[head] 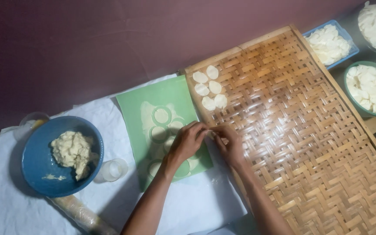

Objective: Rolling out dough and cutting it into small circles using a circular cutter

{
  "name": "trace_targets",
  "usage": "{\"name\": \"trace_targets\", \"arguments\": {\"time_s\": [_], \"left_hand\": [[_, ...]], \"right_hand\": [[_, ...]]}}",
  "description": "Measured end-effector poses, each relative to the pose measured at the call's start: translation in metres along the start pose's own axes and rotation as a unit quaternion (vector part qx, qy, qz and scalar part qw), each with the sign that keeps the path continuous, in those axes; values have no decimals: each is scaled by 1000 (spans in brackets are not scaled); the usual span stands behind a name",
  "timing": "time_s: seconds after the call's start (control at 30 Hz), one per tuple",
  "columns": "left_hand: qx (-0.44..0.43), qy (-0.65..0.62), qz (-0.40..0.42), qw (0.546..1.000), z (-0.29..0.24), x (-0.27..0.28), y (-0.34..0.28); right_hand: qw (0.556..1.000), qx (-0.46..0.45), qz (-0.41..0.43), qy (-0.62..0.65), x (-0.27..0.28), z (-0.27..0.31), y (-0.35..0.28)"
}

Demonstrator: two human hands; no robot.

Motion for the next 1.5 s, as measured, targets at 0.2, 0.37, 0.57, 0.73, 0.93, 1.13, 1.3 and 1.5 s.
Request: {"name": "trace_targets", "arguments": {"time_s": [0.2, 0.37, 0.57, 0.73, 0.93, 1.13, 1.3, 1.5], "left_hand": [[3, -40, -22, 999, 18, -32, 50], [56, -27, -8, 998, 35, -45, 66], [97, 1, 16, 995, 39, -49, 66], [110, 24, 27, 993, 39, -53, 72], [100, 66, 22, 993, 50, -65, 79], [90, 61, -23, 994, 72, -90, 88], [98, 26, -60, 993, 82, -102, 90], [88, 91, -84, 988, 72, -90, 87]], "right_hand": [[994, -103, -48, 4, 24, -59, 30], [985, -168, -31, -3, 26, -89, 40], [978, -205, -28, -25, 24, -121, 41], [977, -211, -16, -39, 23, -126, 42], [979, -180, -10, -95, 20, -125, 47], [977, -175, -45, -109, 17, -90, 45], [974, -150, -58, -158, 15, -71, 48], [965, -113, -107, -213, 25, -39, 51]]}}
Point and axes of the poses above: each hand's wrist, its own y-axis towards the middle knuckle, its own x-axis out of the back of the hand, z = x × y, the point moved 9 cm from there along y, towards the middle knuckle, and after that the axes turned 8 degrees about y, right-handed, at the moved point
